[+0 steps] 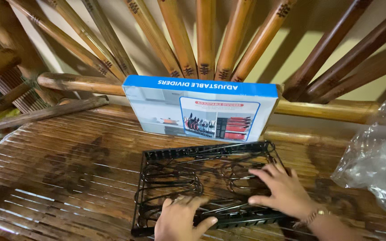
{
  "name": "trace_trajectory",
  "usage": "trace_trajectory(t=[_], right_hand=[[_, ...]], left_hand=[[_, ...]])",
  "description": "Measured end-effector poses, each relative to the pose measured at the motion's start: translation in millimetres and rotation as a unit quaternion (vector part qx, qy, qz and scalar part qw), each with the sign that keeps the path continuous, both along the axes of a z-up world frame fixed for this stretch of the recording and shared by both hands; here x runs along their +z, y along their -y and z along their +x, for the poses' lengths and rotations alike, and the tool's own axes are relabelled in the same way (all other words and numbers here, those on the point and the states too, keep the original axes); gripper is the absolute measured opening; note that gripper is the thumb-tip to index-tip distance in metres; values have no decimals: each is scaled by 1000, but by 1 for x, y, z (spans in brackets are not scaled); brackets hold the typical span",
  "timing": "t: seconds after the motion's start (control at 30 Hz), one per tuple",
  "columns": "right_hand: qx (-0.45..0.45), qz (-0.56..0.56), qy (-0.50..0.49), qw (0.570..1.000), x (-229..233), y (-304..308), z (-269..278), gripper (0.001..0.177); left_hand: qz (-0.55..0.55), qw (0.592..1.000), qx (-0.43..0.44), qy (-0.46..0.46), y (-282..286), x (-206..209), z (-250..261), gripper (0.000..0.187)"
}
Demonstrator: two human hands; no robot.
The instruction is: The person assembles a black wire rack by inserting multiple wire dividers into slots on the frame. They handle each divider individually, aligning and pressing them into place on a bamboo bench. The person then places the assembled rack into a clear plastic bag.
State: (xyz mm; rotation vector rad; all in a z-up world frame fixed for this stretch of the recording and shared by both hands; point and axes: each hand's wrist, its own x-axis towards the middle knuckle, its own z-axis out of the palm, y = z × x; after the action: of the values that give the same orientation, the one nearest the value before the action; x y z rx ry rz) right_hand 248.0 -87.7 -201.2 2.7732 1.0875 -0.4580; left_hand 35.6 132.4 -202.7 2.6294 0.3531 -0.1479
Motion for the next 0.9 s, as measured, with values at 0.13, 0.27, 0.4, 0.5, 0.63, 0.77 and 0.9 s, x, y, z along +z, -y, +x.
trace_trajectory(t=[0.13,0.27,0.4,0.5,0.63,0.77,0.9], right_hand=[[-37,-22,-5,999,8,-5,-30,93],[15,26,9,1000,1,-13,-64,104],[68,83,-65,992,-10,-19,-60,98],[5,193,-147,970,-11,-12,-42,83],[-76,148,14,986,-2,-15,-5,89],[-15,54,94,994,-9,-23,9,98],[-15,9,78,997,-11,-21,2,102]], left_hand=[[89,996,-22,5,3,1,1,88],[80,996,-35,12,4,2,4,88],[105,990,-74,-59,6,7,6,72],[103,986,-87,-93,5,9,7,66],[101,985,-91,-106,0,2,7,64],[107,987,-89,-76,-7,-11,13,81],[170,979,-64,-94,-6,-18,23,117]])
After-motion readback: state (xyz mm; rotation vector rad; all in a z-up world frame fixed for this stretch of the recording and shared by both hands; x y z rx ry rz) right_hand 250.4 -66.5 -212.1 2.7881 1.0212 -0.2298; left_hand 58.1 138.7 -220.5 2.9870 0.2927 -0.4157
